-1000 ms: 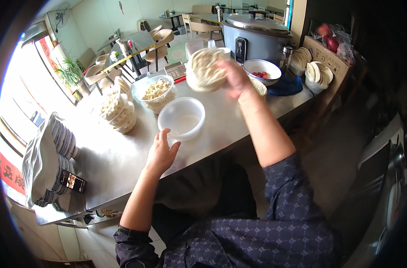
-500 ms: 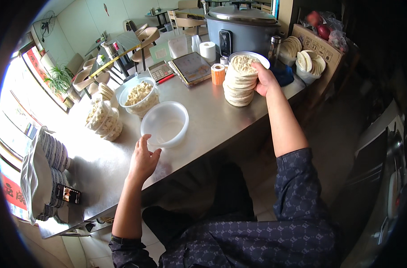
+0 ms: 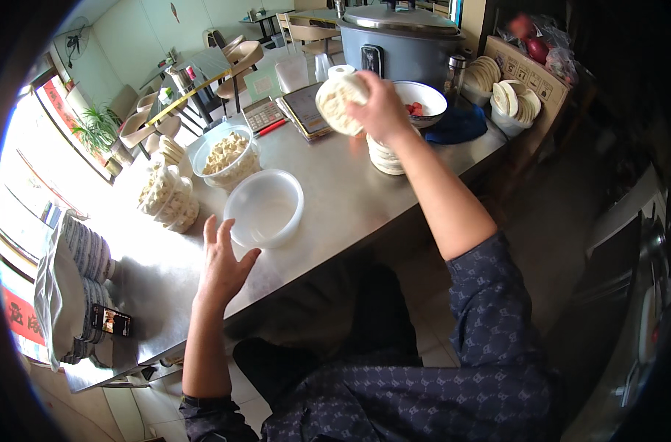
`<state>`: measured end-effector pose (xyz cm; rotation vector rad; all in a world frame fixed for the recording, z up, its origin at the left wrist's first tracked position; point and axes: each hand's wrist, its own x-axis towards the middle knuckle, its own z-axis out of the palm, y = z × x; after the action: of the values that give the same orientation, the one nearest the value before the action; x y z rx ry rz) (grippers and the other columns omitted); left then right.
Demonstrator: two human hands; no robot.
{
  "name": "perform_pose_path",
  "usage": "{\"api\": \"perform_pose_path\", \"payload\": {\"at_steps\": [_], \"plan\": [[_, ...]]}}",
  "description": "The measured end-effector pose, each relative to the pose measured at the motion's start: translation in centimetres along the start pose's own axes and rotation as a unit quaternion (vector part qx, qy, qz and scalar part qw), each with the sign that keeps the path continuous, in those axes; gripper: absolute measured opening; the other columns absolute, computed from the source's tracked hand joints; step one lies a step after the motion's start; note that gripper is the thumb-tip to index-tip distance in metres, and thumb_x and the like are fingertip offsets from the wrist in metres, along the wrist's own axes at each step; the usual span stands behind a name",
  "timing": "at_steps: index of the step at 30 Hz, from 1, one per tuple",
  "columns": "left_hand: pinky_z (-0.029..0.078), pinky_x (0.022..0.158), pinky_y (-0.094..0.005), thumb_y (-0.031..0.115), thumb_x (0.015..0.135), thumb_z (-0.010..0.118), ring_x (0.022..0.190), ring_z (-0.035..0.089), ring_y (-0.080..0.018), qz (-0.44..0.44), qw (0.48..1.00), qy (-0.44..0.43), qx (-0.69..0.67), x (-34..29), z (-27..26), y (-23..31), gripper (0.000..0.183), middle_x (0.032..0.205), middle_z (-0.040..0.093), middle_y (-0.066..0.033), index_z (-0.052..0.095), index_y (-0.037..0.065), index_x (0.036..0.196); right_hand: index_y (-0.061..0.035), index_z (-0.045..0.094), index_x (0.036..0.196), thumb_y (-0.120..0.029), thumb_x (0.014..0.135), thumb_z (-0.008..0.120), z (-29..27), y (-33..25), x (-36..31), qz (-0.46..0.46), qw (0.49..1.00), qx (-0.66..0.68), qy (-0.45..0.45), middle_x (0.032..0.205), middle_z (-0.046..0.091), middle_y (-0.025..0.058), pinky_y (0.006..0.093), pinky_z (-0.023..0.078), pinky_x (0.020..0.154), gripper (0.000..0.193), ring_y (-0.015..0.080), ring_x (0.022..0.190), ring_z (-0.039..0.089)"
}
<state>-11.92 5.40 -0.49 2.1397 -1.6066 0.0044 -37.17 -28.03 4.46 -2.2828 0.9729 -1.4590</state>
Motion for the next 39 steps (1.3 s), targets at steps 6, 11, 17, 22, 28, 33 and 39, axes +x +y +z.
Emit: {"api": "perform_pose_path", "payload": {"at_steps": [6, 11, 17, 22, 28, 33, 39], "plan": [[0.042, 0.116, -0.0499, 0.018, 0.084, 0.082, 0.139, 0.045, -0.0521, 0.031, 0.999, -0.010, -0.011, -1.1, 0.8, 0.3, 0.073, 0.156, 0.032, -0.0359, 0.046, -0.004, 0.144, -0.0085, 0.058, 0.132, -0.028, 0.077, 0.079, 7.9, -1.4, -3.7, -0.160, 0.956, -0.241, -0.049, 0.120, 0.057, 0.0193, 0.0484, 0.053, 0.099, 0.063, 0.0376, 0.111, 0.063], [0.043, 0.115, -0.0504, 0.018, 0.084, 0.082, 0.140, 0.043, -0.0522, 0.009, 1.000, -0.025, -0.015, -1.9, 0.2, 0.1, 0.073, 0.157, 0.030, -0.0356, 0.045, -0.001, 0.144, -0.0099, 0.061, 0.134, -0.045, 0.083, 0.076, 9.2, 0.5, -4.4, -0.008, 0.949, -0.258, -0.182, 0.131, 0.057, 0.0200, 0.0496, 0.052, 0.102, 0.063, 0.0387, 0.123, 0.060], [0.043, 0.115, -0.0510, 0.018, 0.085, 0.082, 0.142, 0.041, -0.0522, 0.012, 0.999, 0.002, -0.039, -1.6, -0.2, -0.6, 0.072, 0.157, 0.030, -0.0367, 0.045, -0.001, 0.143, -0.0113, 0.060, 0.134, -0.054, 0.099, 0.059, 8.2, 2.2, -1.3, 0.086, 0.938, -0.134, -0.308, 0.140, 0.060, 0.0222, 0.0467, 0.054, 0.100, 0.055, 0.0384, 0.124, 0.063], [0.042, 0.115, -0.0510, 0.019, 0.086, 0.082, 0.142, 0.041, -0.0525, 0.022, 0.999, 0.021, -0.038, -1.6, -0.4, -1.0, 0.071, 0.157, 0.031, -0.0381, 0.045, -0.003, 0.143, -0.0055, 0.063, 0.128, -0.041, 0.103, 0.052, 8.7, 2.7, 0.4, 0.046, 0.900, -0.244, -0.359, 0.126, 0.070, 0.0234, 0.0467, 0.052, 0.100, 0.044, 0.0392, 0.118, 0.067], [0.040, 0.117, -0.0507, 0.020, 0.086, 0.082, 0.144, 0.040, -0.0525, -0.004, 0.998, 0.024, -0.051, -1.9, -1.1, -1.4, 0.068, 0.158, 0.029, -0.0378, 0.048, -0.001, 0.142, 0.0040, 0.071, 0.116, -0.026, 0.084, 0.077, 9.6, 4.3, 2.5, 0.001, 0.864, -0.320, -0.389, 0.110, 0.075, 0.0242, 0.0436, 0.058, 0.088, 0.045, 0.0364, 0.104, 0.073], [0.041, 0.117, -0.0507, 0.020, 0.087, 0.081, 0.144, 0.040, -0.0523, -0.011, 0.998, 0.023, -0.059, -2.2, -1.4, -2.2, 0.066, 0.159, 0.030, -0.0375, 0.049, 0.000, 0.141, 0.0007, 0.071, 0.118, -0.038, 0.091, 0.075, 8.9, 6.2, 3.1, 0.014, 0.866, -0.279, -0.414, 0.109, 0.075, 0.0229, 0.0448, 0.057, 0.085, 0.047, 0.0378, 0.097, 0.073], [0.041, 0.117, -0.0504, 0.020, 0.087, 0.080, 0.144, 0.040, -0.0518, -0.017, 0.996, 0.020, -0.085, -1.8, -1.3, -2.4, 0.064, 0.158, 0.032, -0.0366, 0.050, 0.000, 0.141, -0.0062, 0.078, 0.115, -0.046, 0.098, 0.066, 8.3, 6.4, 2.9, 0.054, 0.874, -0.239, -0.419, 0.107, 0.077, 0.0193, 0.0431, 0.056, 0.087, 0.045, 0.0321, 0.097, 0.074]]}}
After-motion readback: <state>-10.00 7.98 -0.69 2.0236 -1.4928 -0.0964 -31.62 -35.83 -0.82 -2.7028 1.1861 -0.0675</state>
